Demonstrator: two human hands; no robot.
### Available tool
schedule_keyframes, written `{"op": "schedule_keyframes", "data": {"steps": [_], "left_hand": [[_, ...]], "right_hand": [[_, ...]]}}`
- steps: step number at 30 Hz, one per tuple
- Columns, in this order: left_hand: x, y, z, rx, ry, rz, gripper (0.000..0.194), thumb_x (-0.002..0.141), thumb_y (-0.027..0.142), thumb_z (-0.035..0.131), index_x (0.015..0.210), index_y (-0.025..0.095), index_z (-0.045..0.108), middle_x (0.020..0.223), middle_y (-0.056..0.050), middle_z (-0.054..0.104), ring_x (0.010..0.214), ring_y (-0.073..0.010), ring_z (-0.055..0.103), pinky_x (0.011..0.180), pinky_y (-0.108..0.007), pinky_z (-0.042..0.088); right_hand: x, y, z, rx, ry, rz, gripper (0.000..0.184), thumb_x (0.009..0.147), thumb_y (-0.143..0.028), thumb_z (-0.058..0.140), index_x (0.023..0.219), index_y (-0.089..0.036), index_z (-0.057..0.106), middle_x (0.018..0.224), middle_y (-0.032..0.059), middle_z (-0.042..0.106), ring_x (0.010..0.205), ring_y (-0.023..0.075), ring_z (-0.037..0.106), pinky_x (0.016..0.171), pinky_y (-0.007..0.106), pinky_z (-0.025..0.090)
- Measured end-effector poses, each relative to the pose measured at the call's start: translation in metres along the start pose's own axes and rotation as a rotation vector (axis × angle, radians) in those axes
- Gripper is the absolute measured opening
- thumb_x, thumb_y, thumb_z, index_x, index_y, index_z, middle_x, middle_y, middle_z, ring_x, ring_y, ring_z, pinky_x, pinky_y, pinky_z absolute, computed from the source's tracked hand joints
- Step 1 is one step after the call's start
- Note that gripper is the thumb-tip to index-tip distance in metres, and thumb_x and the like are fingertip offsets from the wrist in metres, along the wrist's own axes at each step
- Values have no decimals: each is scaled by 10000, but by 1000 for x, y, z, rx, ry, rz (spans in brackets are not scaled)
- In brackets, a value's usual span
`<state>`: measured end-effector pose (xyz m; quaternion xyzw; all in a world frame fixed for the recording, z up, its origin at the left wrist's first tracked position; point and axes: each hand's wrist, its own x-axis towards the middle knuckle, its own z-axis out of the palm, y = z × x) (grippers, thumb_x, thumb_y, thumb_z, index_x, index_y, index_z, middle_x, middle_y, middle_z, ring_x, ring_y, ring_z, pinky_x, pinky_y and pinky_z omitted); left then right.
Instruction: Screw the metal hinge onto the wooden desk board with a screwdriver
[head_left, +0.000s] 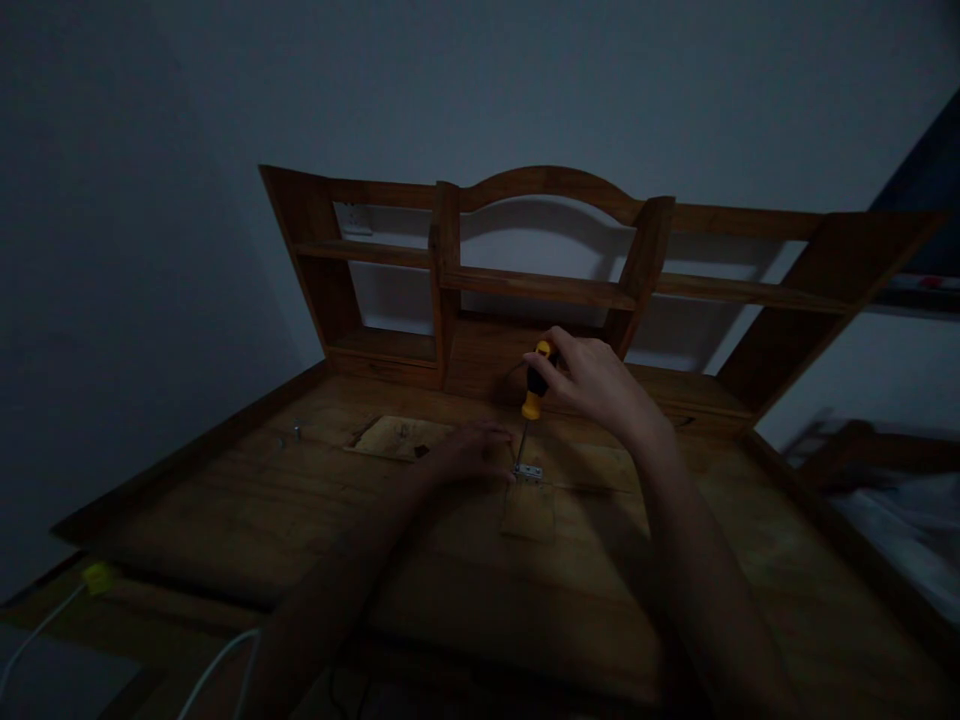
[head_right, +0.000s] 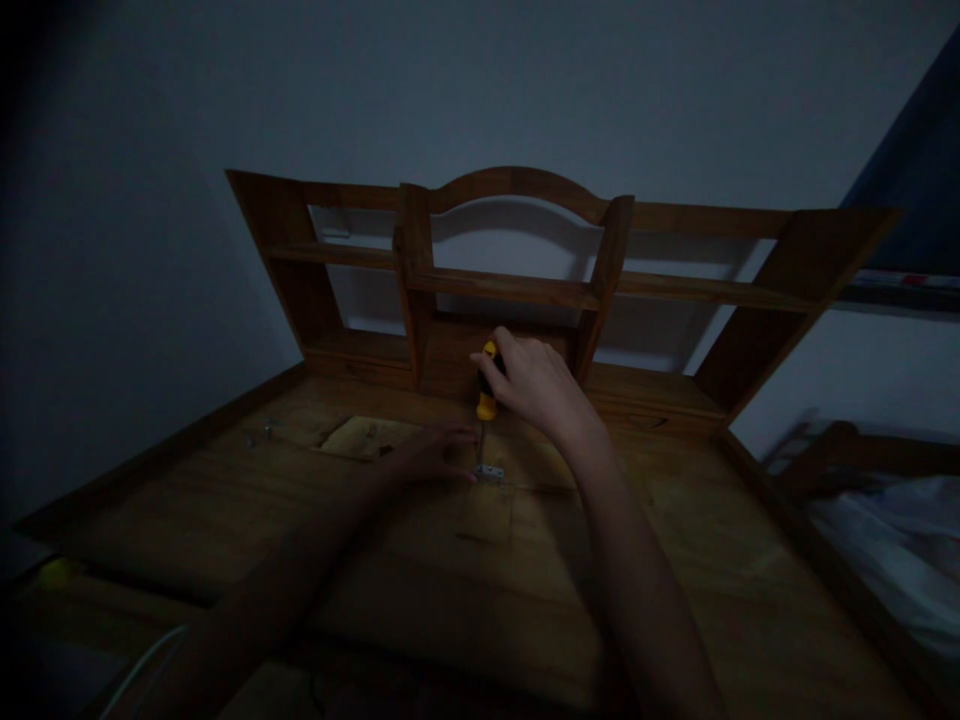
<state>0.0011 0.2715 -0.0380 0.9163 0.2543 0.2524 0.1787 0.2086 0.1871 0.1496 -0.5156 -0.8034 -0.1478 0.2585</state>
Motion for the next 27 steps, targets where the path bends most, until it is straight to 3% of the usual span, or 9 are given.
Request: {"op": "schedule_keyframes", "data": {"steps": [5,10,12,16,19,27], "left_hand": [[0,-1,0,36,-27,-29,691,694,611,757,1269,257,608,1330,-81,575,1247,-275,513,1073,-417,387],[0,-5,2,50,-21,-6,691,702,614,750,1276,257,607,1342,-79,564,1263,-271,498,1082,-394,380],[-1,-3,2,51,-21,-4,690,720,612,736,1292,253,597,1354,-80,557,1264,-272,498,1086,-395,377],[-2,3,-2,19,-39,-7,662,747,600,720,1308,275,589,1374,-68,543,1271,-269,496,1086,-387,377],[-2,4,-2,5,-52,-40,677,731,606,730,1312,289,588,1379,-65,541,1271,-272,498,1085,-395,376],[-1,1,0,16,-49,-41,691,730,621,722,1305,262,589,1377,-71,552,1277,-262,500,1097,-380,362]], "right_hand": [[1,-7,4,-133,13,22,488,966,-630,364,1058,-191,556,731,54,662,687,232,639,575,287,306],[2,-16,5,-249,84,110,655,922,-739,262,788,-187,587,673,74,635,673,246,625,580,307,291],[1,-14,2,-188,81,99,584,967,-653,287,813,-180,593,769,83,657,719,239,624,612,313,326],[-1,-4,-6,131,-49,-66,206,941,-332,477,1005,-184,606,991,51,666,839,189,615,727,283,396],[-1,0,-6,247,-77,-107,217,927,-281,500,1109,-204,588,980,24,675,844,177,618,734,265,404],[2,-11,11,-156,49,27,423,982,-536,363,1061,-171,563,759,81,666,711,265,629,631,327,349]]}}
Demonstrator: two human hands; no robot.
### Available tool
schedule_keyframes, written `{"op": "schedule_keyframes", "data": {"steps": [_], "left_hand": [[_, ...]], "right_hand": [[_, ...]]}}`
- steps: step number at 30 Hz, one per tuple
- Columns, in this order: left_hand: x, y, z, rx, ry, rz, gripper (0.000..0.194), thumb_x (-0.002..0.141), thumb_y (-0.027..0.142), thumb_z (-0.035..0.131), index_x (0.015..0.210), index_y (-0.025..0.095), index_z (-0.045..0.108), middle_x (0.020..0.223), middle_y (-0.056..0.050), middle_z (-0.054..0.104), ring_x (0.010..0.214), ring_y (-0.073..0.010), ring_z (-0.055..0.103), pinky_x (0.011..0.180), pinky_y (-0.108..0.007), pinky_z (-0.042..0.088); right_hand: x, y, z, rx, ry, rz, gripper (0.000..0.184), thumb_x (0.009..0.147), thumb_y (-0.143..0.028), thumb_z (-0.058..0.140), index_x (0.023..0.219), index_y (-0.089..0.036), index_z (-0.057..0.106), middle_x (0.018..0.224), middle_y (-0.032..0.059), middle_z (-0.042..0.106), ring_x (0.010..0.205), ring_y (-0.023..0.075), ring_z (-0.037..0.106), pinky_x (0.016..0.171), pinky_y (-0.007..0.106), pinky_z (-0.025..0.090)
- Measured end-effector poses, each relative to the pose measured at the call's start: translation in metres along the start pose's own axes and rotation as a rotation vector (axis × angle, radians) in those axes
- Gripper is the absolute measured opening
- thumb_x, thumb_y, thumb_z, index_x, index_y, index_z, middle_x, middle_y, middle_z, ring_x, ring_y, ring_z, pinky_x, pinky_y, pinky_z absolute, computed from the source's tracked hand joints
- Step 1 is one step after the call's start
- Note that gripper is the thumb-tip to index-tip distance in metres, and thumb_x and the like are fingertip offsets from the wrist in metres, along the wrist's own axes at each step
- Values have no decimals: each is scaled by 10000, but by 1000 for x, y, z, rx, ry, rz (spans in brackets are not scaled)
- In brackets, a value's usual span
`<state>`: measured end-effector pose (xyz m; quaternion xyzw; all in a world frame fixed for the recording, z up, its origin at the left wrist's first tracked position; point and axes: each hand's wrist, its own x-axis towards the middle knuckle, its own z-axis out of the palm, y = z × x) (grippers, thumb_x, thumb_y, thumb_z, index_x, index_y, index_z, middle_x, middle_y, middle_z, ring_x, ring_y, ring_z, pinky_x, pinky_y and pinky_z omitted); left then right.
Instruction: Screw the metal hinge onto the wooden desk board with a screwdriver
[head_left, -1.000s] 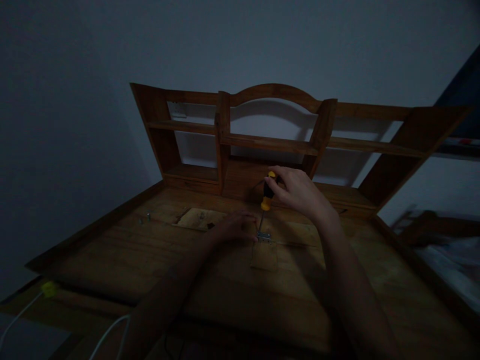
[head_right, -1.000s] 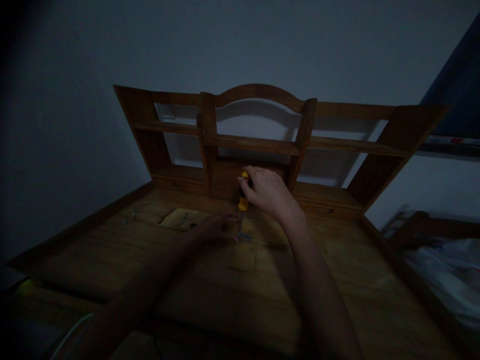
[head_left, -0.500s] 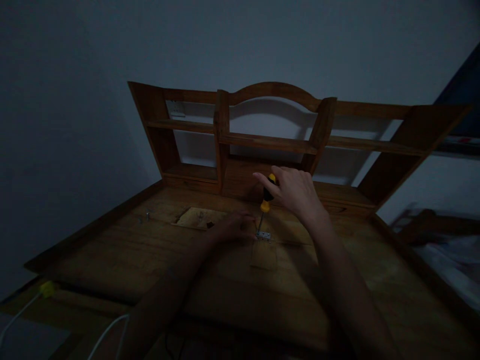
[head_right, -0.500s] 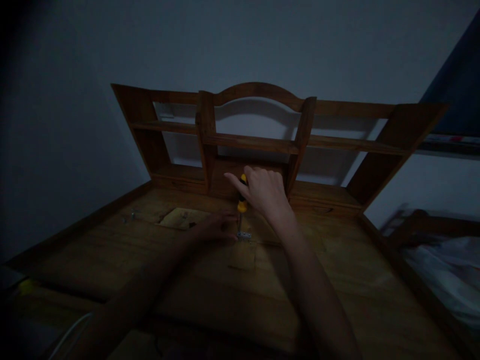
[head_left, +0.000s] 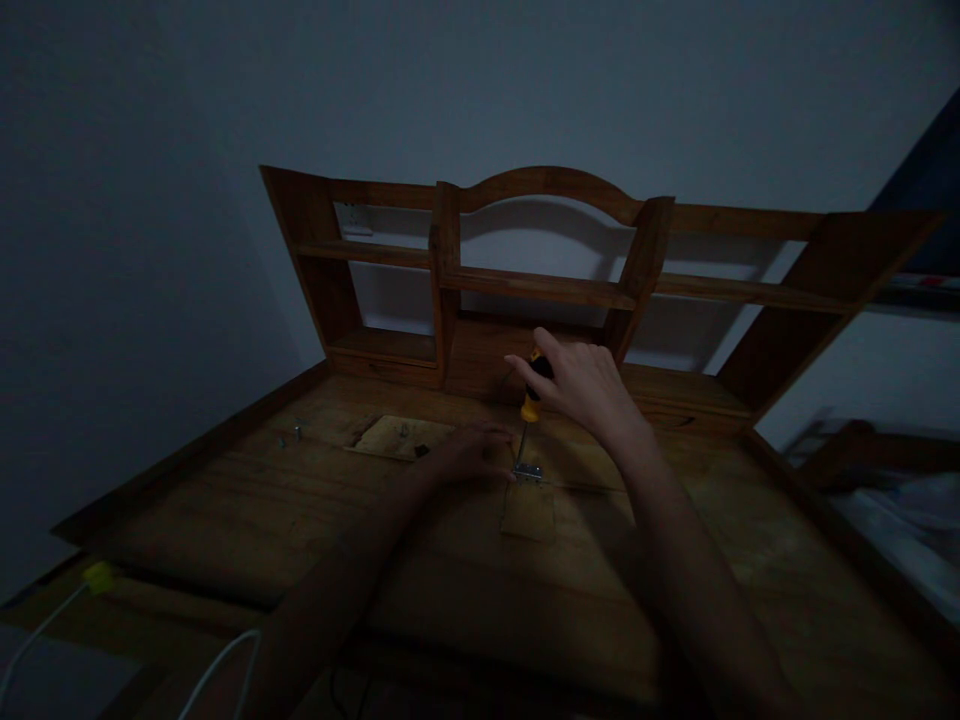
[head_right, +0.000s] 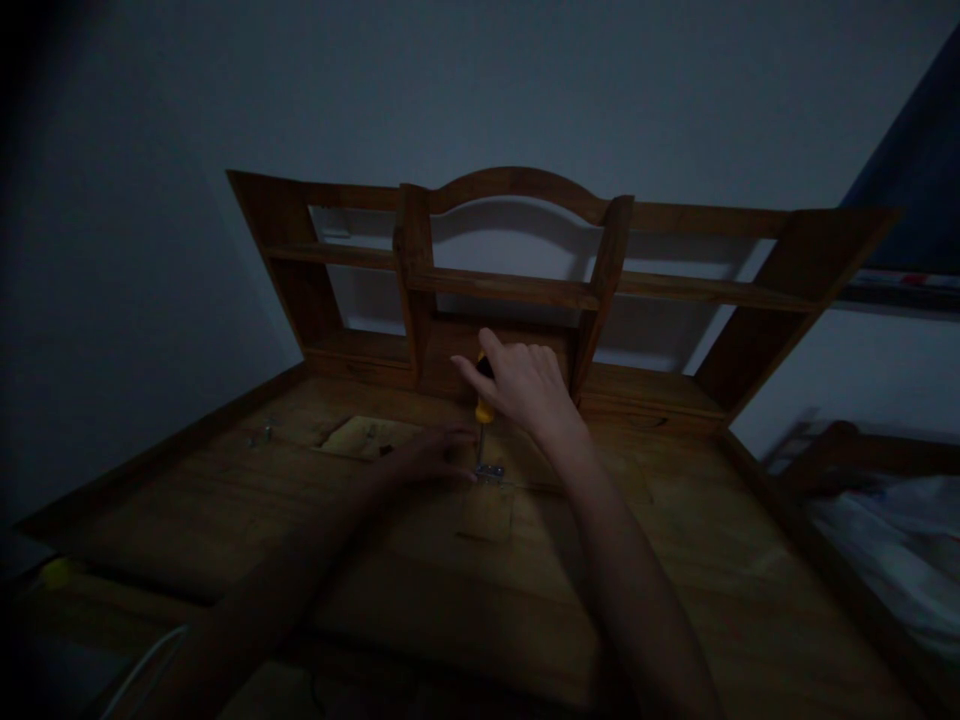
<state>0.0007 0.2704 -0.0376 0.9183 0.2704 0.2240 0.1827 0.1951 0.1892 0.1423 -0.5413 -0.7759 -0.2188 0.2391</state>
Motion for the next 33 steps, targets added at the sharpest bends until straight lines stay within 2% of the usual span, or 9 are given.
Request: {"op": "schedule_keyframes", "data": {"steps": [4,6,8,13,19,21,25,30,33], "left_hand": [[-1,2,-1,-6,-8,1,705,734,612,725,1329,267,569,1383,-72,544,1269,-261,506,1081,-380,378],[-1,3,-2,-4,-4,-10,702,730,617,726,1325,277,571,1386,-63,542,1269,-257,506,1080,-377,381],[0,4,-3,5,-4,-10,688,731,617,723,1314,281,578,1387,-59,540,1276,-256,500,1085,-375,376],[1,4,-3,1,-9,25,633,754,605,709,1287,280,603,1361,-60,557,1260,-247,511,1082,-366,379],[2,-2,1,4,6,-20,629,712,609,744,1245,293,640,1370,-55,551,1253,-260,519,1083,-385,381],[2,-2,1,-8,10,-26,633,699,606,756,1237,294,644,1362,-49,560,1248,-258,524,1083,-381,382],[4,1,-1,-17,-9,-61,657,674,615,770,1231,290,646,1356,-40,568,1236,-258,536,1082,-379,385],[4,4,-4,-23,-10,-57,672,661,608,783,1231,277,653,1330,-57,581,1216,-266,545,1063,-382,398],[4,3,-3,-20,-3,-41,671,669,615,773,1239,283,646,1326,-54,583,1204,-262,553,1052,-382,408]], "right_hand": [[-1,5,-4,243,-59,-100,261,963,-331,412,1137,-172,524,1002,93,677,893,244,633,752,323,404],[-1,9,-4,373,-65,-149,295,961,-289,420,1227,-179,487,1120,90,654,994,221,617,822,305,411],[0,9,-3,383,-56,-154,301,979,-350,428,1225,-190,497,1087,80,665,968,214,626,810,296,417],[0,1,1,58,-18,15,478,951,-615,383,1062,-187,563,762,77,666,743,273,640,666,334,386],[-1,5,-2,338,-82,-100,278,945,-310,450,1191,-186,487,1092,88,667,958,226,634,791,303,415],[-1,7,-1,361,-93,-108,286,959,-376,461,1176,-194,499,1032,74,678,923,219,637,778,296,419],[-1,8,-2,140,-62,0,430,938,-562,453,1124,-182,532,850,88,680,806,268,640,702,333,408],[-2,11,-11,345,-122,-121,205,931,-289,469,1101,-200,540,1043,67,671,927,219,626,798,309,418],[-2,11,-11,367,-115,-126,204,963,-346,459,1076,-202,550,976,59,677,876,206,628,763,294,415]]}}
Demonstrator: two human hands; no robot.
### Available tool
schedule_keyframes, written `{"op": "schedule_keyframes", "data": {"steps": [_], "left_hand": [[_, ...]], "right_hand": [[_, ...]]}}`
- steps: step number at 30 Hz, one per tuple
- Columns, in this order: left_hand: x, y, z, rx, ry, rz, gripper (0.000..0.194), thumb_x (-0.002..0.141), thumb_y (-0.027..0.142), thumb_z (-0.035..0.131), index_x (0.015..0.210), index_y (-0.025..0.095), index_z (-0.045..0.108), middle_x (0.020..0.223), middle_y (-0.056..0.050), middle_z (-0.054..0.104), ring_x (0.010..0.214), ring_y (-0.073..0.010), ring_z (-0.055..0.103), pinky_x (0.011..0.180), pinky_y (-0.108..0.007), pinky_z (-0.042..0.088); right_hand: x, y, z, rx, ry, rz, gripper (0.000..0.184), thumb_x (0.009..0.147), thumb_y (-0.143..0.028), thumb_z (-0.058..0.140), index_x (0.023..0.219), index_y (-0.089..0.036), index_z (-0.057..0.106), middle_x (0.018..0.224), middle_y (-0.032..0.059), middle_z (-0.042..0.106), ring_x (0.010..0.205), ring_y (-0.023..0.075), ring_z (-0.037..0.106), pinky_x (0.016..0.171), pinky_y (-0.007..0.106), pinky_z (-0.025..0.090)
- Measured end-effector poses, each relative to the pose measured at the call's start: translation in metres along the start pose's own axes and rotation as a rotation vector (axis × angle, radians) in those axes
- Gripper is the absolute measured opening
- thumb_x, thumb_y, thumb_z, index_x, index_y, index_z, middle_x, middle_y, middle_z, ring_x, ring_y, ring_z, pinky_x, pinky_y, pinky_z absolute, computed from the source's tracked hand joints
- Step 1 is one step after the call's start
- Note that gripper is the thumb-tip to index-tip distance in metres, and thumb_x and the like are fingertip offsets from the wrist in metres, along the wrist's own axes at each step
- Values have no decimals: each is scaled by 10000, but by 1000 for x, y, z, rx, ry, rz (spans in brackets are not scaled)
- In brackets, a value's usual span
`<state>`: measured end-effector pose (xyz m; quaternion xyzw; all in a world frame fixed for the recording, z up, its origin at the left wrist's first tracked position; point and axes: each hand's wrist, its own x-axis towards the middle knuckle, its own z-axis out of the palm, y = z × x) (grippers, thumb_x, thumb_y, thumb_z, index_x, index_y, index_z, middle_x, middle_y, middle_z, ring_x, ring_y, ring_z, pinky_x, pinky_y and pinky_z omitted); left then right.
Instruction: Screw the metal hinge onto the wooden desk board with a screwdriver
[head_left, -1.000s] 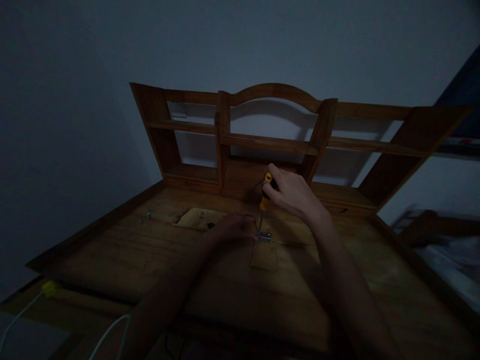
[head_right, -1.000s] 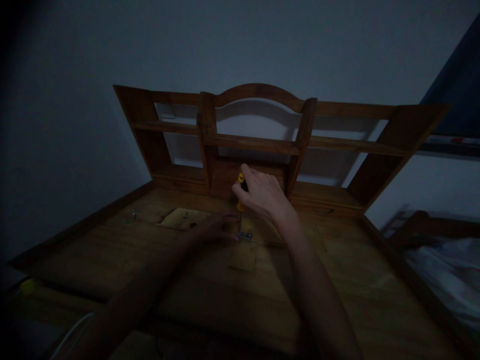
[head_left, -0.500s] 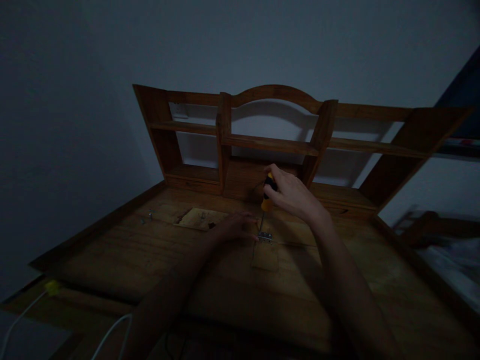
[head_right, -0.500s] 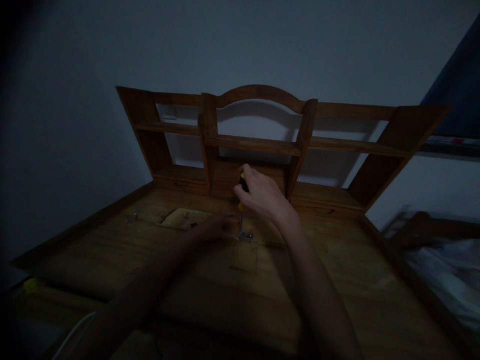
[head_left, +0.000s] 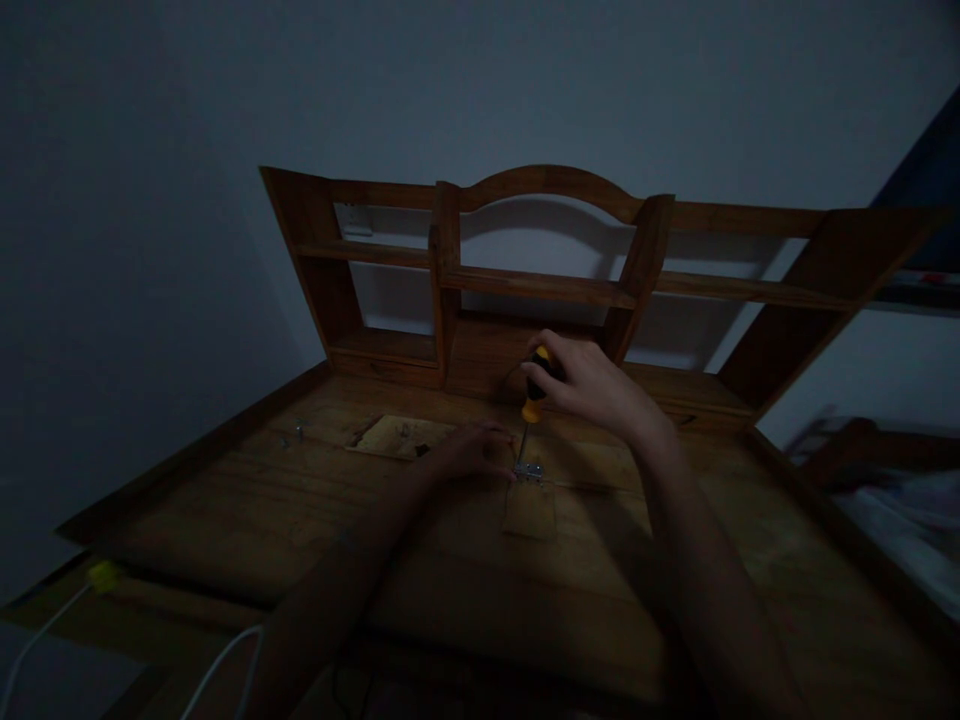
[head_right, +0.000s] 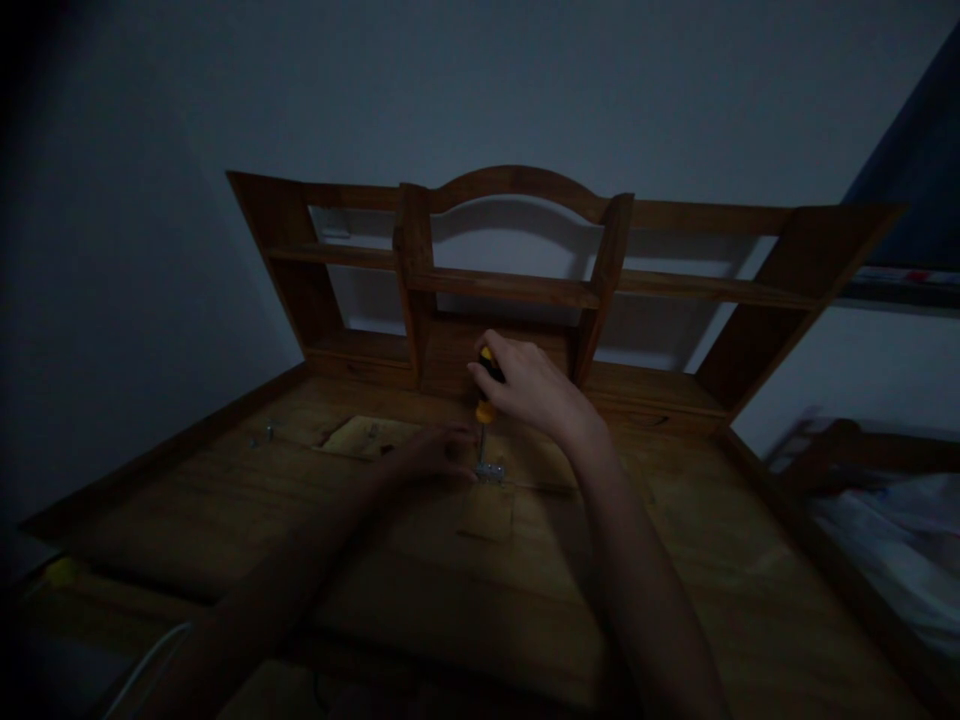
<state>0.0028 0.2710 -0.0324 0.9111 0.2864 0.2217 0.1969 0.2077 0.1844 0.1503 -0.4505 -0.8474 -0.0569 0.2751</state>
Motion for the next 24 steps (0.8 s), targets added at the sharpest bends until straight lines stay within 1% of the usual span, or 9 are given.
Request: {"op": "schedule_keyframes", "data": {"steps": [3,5,7,9,11,14,17,19,24], "left_hand": [[0,-2,2,17,8,-10,663,660,619,776,1221,288,654,1327,-54,581,1206,-266,548,1053,-395,407],[0,-3,4,25,10,-24,671,658,625,774,1228,293,650,1340,-57,572,1214,-276,541,1059,-409,399],[0,-4,4,22,4,-30,698,651,638,771,1244,294,640,1355,-61,560,1225,-285,533,1061,-415,396],[0,-5,4,6,-6,-36,723,634,646,777,1247,290,638,1356,-67,557,1228,-290,530,1060,-413,398],[1,-6,4,-13,-18,-33,725,628,638,785,1246,290,638,1352,-69,559,1225,-289,531,1058,-409,400],[1,-7,2,-34,-38,-21,740,631,613,798,1273,295,618,1359,-70,550,1228,-286,528,1060,-412,398],[0,-8,1,-34,-51,-22,760,624,593,812,1290,294,602,1382,-71,532,1256,-291,506,1078,-424,384],[0,-8,0,-35,-49,-12,761,627,578,819,1300,301,595,1392,-66,525,1270,-287,494,1089,-422,373],[-2,-9,0,-3,-16,31,731,655,594,795,1301,313,600,1386,-61,533,1277,-275,488,1095,-416,364]], "right_hand": [[1,-2,5,-182,54,79,367,966,-535,429,1034,-195,553,854,74,676,780,235,630,684,307,389],[2,-3,8,-264,71,116,427,950,-587,419,1048,-191,546,819,80,672,764,255,631,669,317,377],[2,-3,7,-226,59,105,355,947,-514,450,1073,-193,535,878,79,681,801,255,634,692,320,389],[1,-2,5,-117,28,54,241,925,-364,492,1099,-201,528,1009,73,679,889,240,633,751,315,409],[1,0,3,-16,3,3,238,904,-275,503,1131,-207,526,1097,64,665,966,224,623,812,308,417],[1,0,4,18,12,-17,245,950,-339,482,1149,-205,531,1068,68,675,973,221,629,834,312,419],[2,-1,8,-91,47,32,322,964,-478,462,1104,-200,547,969,80,686,883,239,642,765,322,419],[2,-1,9,-133,53,60,356,951,-509,467,1107,-198,543,947,85,687,856,248,640,745,330,418],[0,2,3,59,-2,-12,296,876,-252,532,1169,-210,515,1134,68,646,995,222,608,837,317,428]]}}
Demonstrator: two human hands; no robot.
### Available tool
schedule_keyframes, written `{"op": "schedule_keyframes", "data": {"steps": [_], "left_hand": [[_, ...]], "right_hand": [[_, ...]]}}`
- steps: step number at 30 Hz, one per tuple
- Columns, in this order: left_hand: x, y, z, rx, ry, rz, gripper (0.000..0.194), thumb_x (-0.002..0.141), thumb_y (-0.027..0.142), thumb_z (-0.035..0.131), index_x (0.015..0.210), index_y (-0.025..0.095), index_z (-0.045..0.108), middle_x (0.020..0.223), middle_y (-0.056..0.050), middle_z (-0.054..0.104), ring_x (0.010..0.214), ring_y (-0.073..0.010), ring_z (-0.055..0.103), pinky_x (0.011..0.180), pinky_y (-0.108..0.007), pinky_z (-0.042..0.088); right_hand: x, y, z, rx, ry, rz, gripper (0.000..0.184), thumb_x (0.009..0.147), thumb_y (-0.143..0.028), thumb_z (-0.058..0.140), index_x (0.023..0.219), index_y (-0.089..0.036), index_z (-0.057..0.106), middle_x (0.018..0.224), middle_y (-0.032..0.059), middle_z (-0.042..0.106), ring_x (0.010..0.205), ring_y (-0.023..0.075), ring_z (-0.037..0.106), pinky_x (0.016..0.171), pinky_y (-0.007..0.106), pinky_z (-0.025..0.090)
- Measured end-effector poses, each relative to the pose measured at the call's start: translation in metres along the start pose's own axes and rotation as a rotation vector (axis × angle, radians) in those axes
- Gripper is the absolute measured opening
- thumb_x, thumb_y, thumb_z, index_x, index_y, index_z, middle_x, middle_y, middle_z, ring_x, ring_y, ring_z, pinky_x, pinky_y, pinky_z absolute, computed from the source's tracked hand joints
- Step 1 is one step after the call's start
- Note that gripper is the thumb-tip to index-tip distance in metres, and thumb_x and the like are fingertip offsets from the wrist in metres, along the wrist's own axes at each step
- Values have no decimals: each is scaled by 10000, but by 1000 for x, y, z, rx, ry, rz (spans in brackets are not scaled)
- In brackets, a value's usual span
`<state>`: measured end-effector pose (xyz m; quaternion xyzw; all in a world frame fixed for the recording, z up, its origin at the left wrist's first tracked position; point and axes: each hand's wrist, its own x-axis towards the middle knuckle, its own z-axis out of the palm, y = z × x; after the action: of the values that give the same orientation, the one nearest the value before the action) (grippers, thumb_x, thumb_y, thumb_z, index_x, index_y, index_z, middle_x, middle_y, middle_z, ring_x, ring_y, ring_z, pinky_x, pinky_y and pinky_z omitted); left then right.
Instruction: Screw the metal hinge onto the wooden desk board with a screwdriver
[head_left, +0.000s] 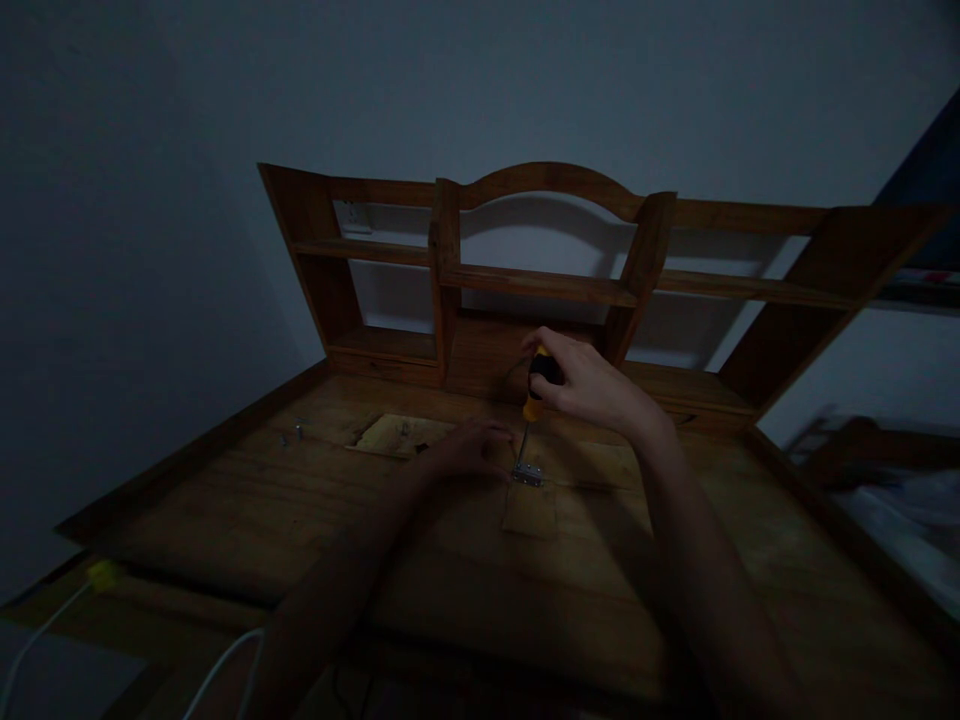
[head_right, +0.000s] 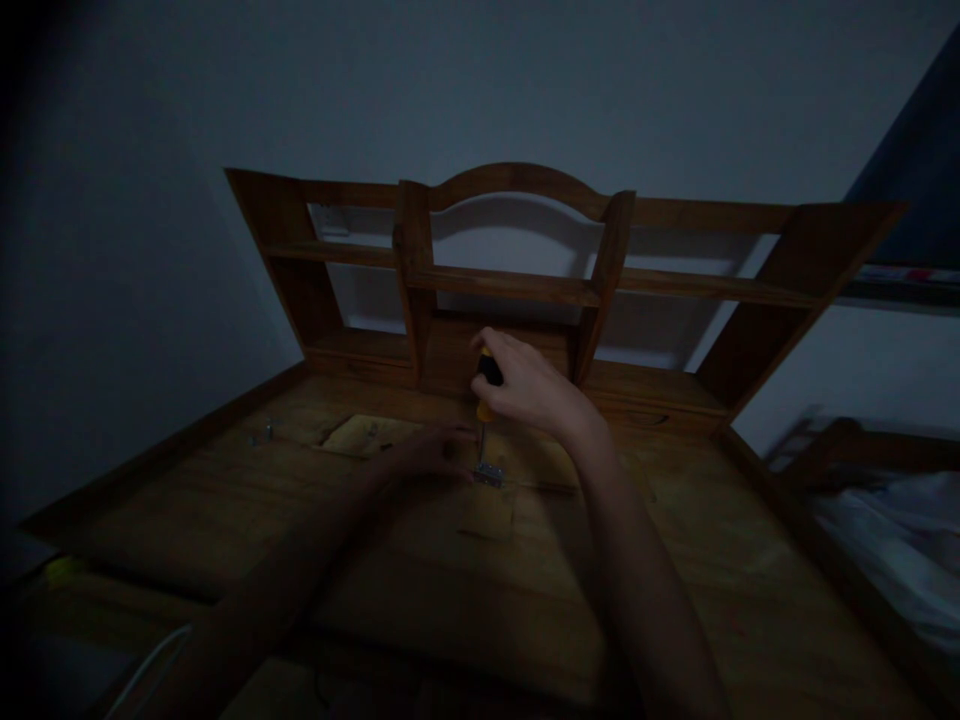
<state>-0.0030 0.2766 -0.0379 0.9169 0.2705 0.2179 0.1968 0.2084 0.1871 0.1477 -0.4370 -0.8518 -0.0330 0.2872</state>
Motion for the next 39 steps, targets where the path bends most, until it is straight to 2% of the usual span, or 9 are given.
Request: {"op": "schedule_keyframes", "data": {"steps": [4,10,15,17,20,24,30,36,39], "left_hand": [[0,-3,1,37,9,45,701,700,604,758,1313,306,591,1380,-58,558,1278,-274,496,1109,-435,342],[1,0,-2,30,11,84,670,718,588,752,1298,287,604,1370,-55,576,1284,-264,503,1118,-418,342],[0,5,-4,0,-12,-13,673,697,606,757,1277,297,613,1363,-37,584,1254,-269,533,1091,-416,380],[0,6,-4,-11,7,-27,637,690,592,769,1232,281,641,1334,-36,602,1236,-265,545,1091,-406,381],[-1,6,-3,-46,26,-55,601,690,575,777,1193,269,660,1332,-32,599,1226,-255,551,1081,-384,392],[0,5,-2,-64,16,-69,596,665,574,793,1171,284,669,1319,-23,607,1233,-254,544,1078,-382,399],[2,6,-4,-102,18,-93,579,659,560,802,1161,299,678,1320,-17,608,1236,-257,545,1088,-393,391],[1,5,-2,-55,36,-59,584,659,557,806,1146,260,681,1317,-29,611,1223,-260,550,1079,-387,394],[1,4,-1,-54,30,-67,606,652,572,803,1158,263,676,1323,-34,607,1226,-259,548,1076,-389,395]], "right_hand": [[0,3,-1,41,-12,18,274,917,-327,536,1168,-218,530,1012,50,663,900,202,617,787,299,435],[2,2,6,-220,52,112,386,926,-551,497,1086,-202,536,823,61,657,759,236,615,663,311,398],[0,8,0,-82,7,88,272,889,-349,546,1115,-204,504,992,72,651,862,226,614,738,315,428],[0,10,-1,-21,6,53,314,875,-297,559,1168,-208,484,1076,72,638,939,223,612,793,316,437],[1,10,2,-56,36,54,349,914,-383,550,1206,-207,476,1101,89,644,993,243,614,833,335,438],[1,6,6,-196,54,128,429,919,-519,518,1195,-191,497,998,112,672,909,286,630,777,371,442],[0,6,1,45,11,36,398,882,-263,536,1268,-214,455,1152,84,627,919,217,619,780,313,452],[1,1,4,-135,58,66,388,910,-501,549,1145,-193,534,944,81,671,854,250,624,746,327,437],[1,1,1,-152,60,65,360,928,-458,515,1161,-186,551,1004,93,673,901,258,626,788,341,439]]}}
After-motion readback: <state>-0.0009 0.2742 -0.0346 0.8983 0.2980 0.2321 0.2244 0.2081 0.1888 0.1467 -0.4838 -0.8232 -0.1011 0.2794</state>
